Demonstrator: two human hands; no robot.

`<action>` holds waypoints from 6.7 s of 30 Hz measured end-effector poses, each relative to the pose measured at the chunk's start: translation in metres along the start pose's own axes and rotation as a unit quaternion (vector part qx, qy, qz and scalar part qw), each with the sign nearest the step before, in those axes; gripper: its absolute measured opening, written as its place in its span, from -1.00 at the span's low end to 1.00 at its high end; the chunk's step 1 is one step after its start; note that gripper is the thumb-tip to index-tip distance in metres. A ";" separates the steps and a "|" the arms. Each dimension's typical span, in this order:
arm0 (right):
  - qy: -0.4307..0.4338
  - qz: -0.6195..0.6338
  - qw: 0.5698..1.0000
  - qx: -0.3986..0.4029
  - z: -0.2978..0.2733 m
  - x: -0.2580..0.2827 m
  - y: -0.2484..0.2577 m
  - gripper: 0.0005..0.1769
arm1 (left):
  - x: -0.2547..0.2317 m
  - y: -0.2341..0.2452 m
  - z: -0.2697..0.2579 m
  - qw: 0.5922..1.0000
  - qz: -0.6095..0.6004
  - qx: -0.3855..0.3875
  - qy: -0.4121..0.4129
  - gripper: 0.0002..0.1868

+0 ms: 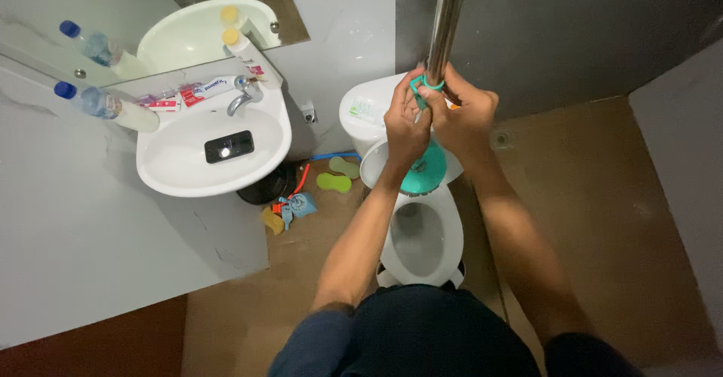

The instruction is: The person disassembles a mop by unscrewing, unfastening, and separating its pole sections, disc head, and handle pieces by hand.

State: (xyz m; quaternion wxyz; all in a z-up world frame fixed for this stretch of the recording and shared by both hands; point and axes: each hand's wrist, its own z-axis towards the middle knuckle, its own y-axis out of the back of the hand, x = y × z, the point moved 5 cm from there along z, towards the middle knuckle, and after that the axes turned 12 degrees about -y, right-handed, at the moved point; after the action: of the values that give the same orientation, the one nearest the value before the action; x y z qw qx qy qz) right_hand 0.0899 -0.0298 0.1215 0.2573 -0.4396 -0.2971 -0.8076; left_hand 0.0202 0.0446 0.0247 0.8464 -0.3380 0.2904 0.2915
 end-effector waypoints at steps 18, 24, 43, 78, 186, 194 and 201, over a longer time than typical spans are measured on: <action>0.023 -0.082 0.996 -0.025 0.015 -0.011 0.004 -0.53 | -0.003 -0.005 0.008 0.994 0.109 0.000 -0.001 -0.45; -0.040 -0.091 0.994 -0.039 0.016 -0.010 0.005 -0.55 | 0.008 -0.004 0.004 0.993 0.114 0.002 -0.016 -0.47; 0.019 -0.088 0.996 -0.006 0.014 0.003 0.009 -0.61 | 0.016 -0.002 -0.003 0.992 0.121 -0.011 -0.022 -0.49; 0.029 -0.010 0.999 0.010 -0.041 0.040 0.025 -0.69 | -0.017 -0.006 -0.040 0.999 0.041 0.001 -0.010 -0.45; 0.047 0.146 0.984 0.087 0.138 -0.179 0.544 -0.49 | 0.268 -0.476 -0.067 0.935 0.339 0.056 0.090 -0.33; -0.142 0.228 0.956 0.115 0.129 -0.365 0.537 -0.58 | 0.169 -0.562 0.008 0.964 0.242 0.001 -0.107 -0.22; -0.226 0.335 0.896 0.185 0.103 -0.433 0.532 -0.44 | 0.220 -0.589 0.023 0.977 0.201 -0.039 -0.055 -0.32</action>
State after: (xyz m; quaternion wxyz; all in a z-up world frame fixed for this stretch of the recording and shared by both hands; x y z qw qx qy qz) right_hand 0.7159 -0.2578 -0.0719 0.5148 -0.6285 -0.3264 -0.4832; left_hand 0.5790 -0.2274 0.1247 0.7713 -0.2887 0.2942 0.4850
